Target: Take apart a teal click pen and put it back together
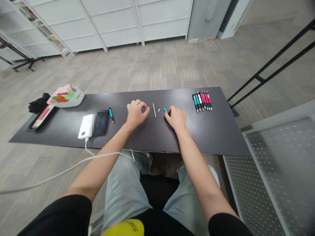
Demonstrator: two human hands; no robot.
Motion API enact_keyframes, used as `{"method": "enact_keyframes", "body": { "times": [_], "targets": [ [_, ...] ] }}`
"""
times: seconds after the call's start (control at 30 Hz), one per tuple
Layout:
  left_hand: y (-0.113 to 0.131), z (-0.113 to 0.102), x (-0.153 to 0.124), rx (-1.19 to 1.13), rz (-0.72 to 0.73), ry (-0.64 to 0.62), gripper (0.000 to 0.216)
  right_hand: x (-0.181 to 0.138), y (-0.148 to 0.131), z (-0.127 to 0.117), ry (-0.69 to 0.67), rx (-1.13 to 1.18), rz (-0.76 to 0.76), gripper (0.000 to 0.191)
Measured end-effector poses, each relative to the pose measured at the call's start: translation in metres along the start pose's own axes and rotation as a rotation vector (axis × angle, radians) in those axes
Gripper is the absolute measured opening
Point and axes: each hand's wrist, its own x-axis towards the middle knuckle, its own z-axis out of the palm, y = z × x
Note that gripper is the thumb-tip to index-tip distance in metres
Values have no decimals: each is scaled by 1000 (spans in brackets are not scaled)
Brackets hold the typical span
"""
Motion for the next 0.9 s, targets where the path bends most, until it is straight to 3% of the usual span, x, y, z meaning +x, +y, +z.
{"method": "enact_keyframes", "body": {
  "times": [0.03,0.17,0.27,0.7,0.9],
  "targets": [
    [-11,-3,-15,-16,-16,0,17,0,0,1,2,-12,-9,26],
    [-49,-4,-71,-31,-86,-52,50,0,2,1,21,-27,-23,31],
    [-58,0,-90,-31,-118,-79,63,0,2,0,42,-36,-27,32],
    [-51,7,-87,-80,-86,-61,66,0,-4,-10,57,-93,-31,28],
    [-52,9,-85,-137,-64,-45,64,4,-9,-12,65,-123,53,29]
  ]
}}
